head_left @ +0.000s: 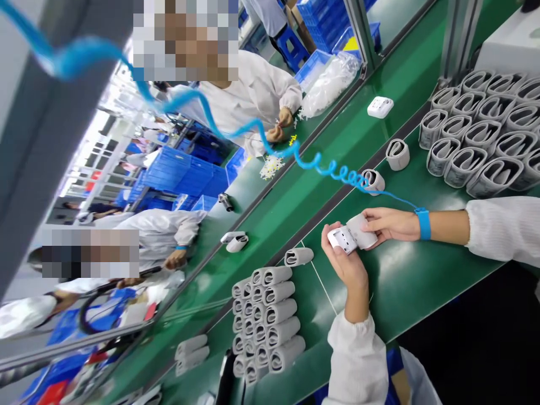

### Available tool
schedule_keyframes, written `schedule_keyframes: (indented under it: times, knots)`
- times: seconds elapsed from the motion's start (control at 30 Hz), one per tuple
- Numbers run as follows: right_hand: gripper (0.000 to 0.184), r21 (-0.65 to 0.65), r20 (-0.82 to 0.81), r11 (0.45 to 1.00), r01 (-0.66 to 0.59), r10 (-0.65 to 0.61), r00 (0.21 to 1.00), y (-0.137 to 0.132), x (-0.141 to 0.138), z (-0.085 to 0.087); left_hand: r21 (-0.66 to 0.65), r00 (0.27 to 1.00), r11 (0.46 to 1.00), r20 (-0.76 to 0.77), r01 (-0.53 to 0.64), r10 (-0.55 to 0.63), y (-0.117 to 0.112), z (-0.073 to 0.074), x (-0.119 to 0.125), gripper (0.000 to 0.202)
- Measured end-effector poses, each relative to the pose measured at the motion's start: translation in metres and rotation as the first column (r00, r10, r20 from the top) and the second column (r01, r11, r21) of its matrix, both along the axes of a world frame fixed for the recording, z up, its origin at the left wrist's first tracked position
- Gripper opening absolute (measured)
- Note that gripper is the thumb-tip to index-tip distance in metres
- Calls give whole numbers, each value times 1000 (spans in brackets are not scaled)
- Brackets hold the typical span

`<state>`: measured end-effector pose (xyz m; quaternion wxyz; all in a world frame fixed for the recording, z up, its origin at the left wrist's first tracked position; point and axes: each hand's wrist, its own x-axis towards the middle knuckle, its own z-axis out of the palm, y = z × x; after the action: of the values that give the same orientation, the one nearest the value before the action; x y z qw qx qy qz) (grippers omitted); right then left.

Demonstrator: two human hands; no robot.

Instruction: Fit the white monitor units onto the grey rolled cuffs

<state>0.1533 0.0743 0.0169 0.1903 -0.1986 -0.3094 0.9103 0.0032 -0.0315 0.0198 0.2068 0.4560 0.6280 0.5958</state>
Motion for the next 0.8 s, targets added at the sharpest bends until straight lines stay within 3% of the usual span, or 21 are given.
schedule_keyframes:
  times: [0.53, 0.8]
  knots:
    - [46, 173, 35, 982, 80, -87, 996, -8, -6, 1, 64, 956, 990, -275, 129, -107, -10, 5, 1, 53]
    - [46, 313, 70, 939, 140, -170, 983, -8, -12, -7, 48, 937, 989, -332, 137, -114, -7, 8, 4, 63]
